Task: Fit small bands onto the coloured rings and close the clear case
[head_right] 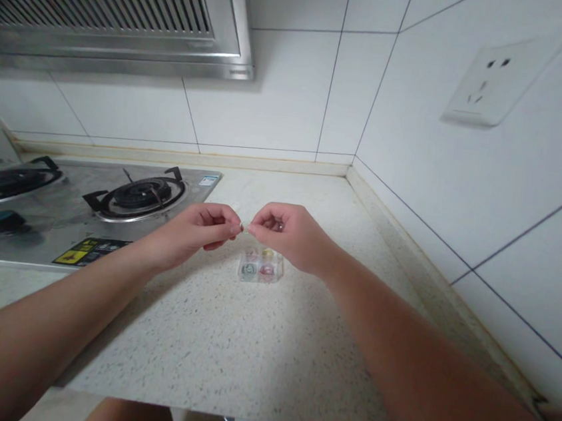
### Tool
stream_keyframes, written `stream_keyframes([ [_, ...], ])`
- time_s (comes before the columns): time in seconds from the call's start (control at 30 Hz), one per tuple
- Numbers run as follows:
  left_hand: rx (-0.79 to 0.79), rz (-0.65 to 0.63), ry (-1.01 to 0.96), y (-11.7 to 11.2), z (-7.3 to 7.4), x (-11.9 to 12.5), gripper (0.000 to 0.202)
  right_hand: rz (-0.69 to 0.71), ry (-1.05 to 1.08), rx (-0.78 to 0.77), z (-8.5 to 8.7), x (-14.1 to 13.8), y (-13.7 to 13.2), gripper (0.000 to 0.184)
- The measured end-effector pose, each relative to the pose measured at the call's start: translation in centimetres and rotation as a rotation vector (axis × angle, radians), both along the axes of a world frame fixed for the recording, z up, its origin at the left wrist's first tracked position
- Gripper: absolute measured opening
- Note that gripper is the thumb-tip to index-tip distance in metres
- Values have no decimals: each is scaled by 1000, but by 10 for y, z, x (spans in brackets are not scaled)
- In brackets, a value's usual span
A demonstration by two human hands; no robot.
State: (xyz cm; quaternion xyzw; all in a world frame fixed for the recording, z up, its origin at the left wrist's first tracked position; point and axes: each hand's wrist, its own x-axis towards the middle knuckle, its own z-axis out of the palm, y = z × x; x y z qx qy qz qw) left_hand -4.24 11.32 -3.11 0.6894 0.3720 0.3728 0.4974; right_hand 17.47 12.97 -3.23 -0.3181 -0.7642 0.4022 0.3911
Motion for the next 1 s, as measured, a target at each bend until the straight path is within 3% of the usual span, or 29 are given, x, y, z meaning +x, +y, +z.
stream_keyframes([
  [1.0,29,-33,-8,-1,-1,1,24,56,3,-13,1,1,-3,20],
])
